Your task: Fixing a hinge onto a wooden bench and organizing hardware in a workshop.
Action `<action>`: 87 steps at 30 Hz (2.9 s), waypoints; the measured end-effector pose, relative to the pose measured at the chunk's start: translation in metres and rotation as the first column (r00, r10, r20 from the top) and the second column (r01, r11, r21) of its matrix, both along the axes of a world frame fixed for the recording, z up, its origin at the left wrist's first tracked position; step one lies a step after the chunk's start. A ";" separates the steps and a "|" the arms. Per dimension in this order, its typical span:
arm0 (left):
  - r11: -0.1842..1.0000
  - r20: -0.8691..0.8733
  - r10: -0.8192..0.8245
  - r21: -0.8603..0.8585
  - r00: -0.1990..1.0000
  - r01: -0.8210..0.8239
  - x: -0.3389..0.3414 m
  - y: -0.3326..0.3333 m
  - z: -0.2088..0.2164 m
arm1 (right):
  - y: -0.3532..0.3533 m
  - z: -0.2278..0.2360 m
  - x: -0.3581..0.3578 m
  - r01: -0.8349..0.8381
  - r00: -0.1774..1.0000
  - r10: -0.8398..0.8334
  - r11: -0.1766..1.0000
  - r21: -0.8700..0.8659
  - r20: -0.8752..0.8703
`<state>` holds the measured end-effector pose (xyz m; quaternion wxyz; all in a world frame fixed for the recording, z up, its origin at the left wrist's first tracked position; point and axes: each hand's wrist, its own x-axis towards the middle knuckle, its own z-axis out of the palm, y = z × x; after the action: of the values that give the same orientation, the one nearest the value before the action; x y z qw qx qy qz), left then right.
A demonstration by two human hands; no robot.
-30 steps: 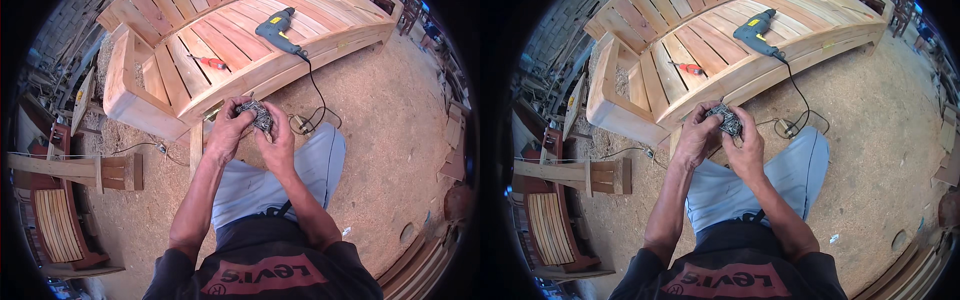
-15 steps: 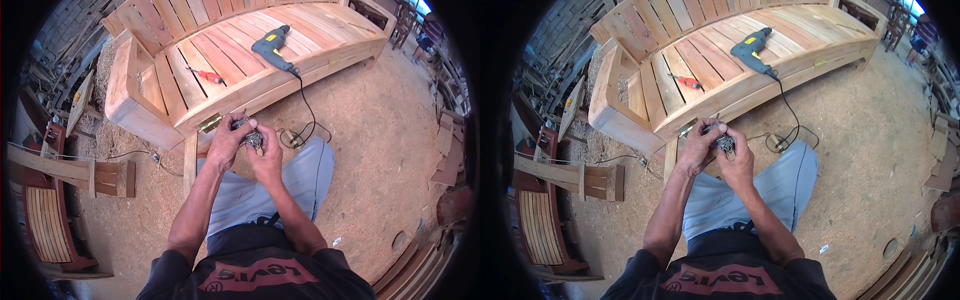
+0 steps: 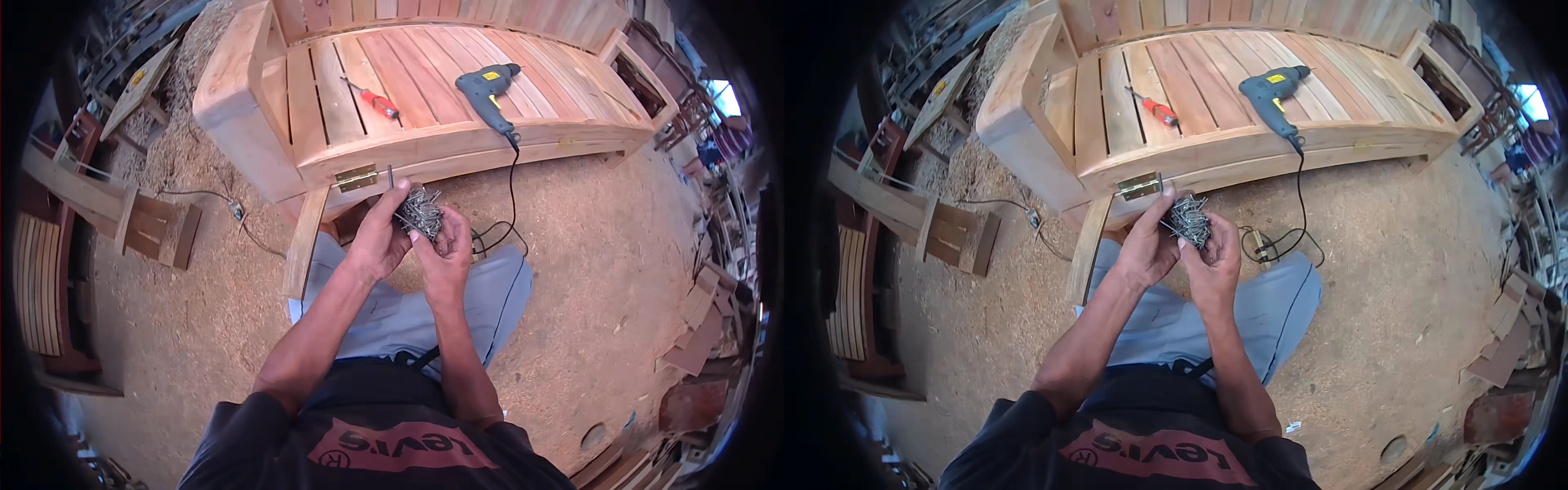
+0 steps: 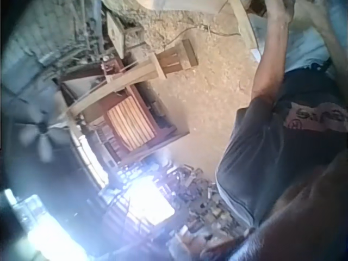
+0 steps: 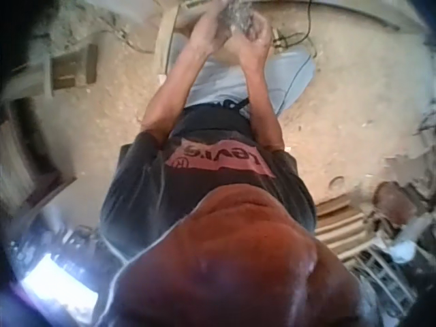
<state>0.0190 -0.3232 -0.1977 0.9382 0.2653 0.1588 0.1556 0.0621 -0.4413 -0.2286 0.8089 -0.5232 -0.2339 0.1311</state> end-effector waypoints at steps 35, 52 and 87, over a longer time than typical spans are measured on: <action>0.996 -0.109 -0.037 0.074 0.993 0.045 -0.007 0.044 -0.017 | -0.001 0.014 0.034 -0.098 0.985 0.042 0.935 -0.340 -0.167; 0.993 -0.181 -0.109 -0.065 0.977 0.098 0.006 0.046 -0.025 | -0.010 0.010 0.031 0.190 0.963 -0.103 0.916 -0.355 0.248; 0.977 -0.143 -0.120 -0.195 0.983 0.091 0.029 0.034 -0.007 | -0.033 0.016 0.035 0.478 0.668 -0.337 0.878 -0.036 0.664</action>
<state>0.0481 -0.2890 -0.2043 0.9509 0.1948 0.2303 0.0690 0.0969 -0.4741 -0.2121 0.6294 -0.6558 -0.3562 -0.2165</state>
